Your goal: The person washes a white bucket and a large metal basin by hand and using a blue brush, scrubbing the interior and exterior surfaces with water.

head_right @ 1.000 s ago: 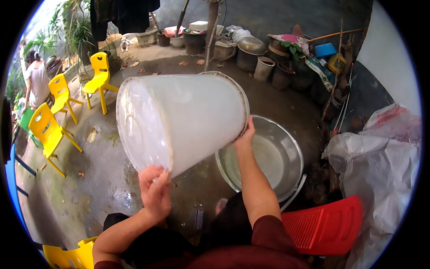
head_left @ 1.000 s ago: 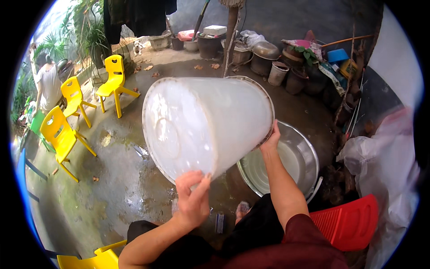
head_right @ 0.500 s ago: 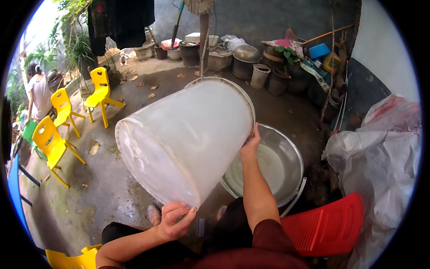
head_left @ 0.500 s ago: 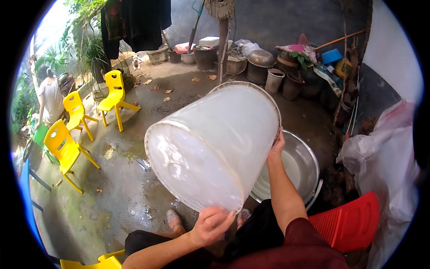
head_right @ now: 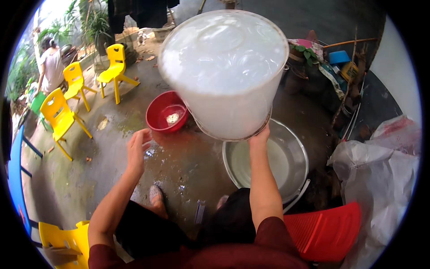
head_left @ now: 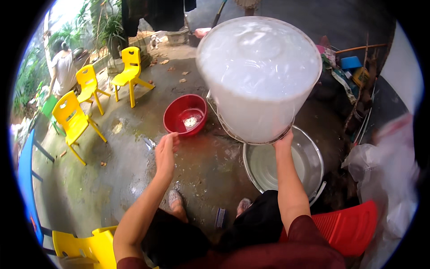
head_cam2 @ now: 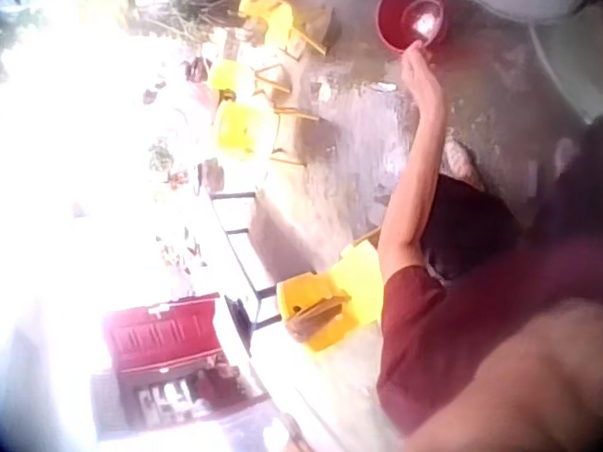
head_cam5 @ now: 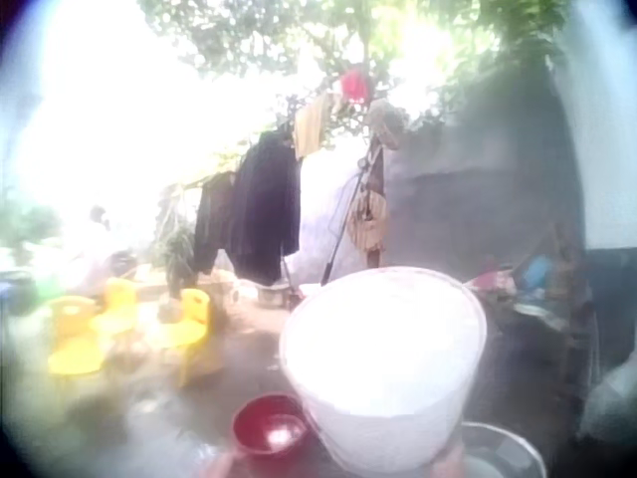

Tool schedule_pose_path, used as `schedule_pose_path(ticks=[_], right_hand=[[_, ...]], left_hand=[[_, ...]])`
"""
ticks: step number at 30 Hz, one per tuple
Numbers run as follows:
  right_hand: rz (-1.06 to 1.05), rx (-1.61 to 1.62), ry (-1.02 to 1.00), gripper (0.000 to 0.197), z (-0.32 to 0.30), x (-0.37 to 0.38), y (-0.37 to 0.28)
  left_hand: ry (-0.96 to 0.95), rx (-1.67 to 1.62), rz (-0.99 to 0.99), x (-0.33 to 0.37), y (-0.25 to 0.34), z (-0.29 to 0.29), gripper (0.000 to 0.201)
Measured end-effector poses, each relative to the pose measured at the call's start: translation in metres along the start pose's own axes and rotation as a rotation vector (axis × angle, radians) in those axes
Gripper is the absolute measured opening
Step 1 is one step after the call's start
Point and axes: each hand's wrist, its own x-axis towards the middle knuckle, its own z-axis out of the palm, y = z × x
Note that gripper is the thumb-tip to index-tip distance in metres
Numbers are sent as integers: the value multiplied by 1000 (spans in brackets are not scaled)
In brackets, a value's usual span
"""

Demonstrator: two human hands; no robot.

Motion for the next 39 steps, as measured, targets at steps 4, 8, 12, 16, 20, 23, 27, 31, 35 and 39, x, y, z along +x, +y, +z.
schedule_pose_path(ticks=[4,8,12,16,20,23,27,31,35,39], right_hand=[[235,-37,126,44,24,-14,25],[370,-75,229,46,44,-29,40],[432,-181,223,48,46,-31,51],[389,-142,69,43,57,-38,61],[296,-153,-32,50,55,-37,79],[236,-180,-55,53,54,-33,93],[240,-166,5,52,54,-29,96],[266,-126,24,48,53,-25,96],[262,-128,106,43,42,-17,98],[290,-131,90,45,25,-8,87]], left_hand=[[-135,-154,-484,34,-20,16,75],[-231,-404,-655,48,-27,44,103],[-191,-533,-763,53,-38,55,112],[-201,-522,-759,57,-41,52,103],[-232,-613,-579,58,-48,48,74],[-104,-708,-535,65,-68,41,52],[-85,-650,-520,62,-69,40,47],[16,-500,-562,61,-65,29,47],[-21,-422,-524,61,-65,25,52],[-121,-491,-472,57,-61,42,60]])
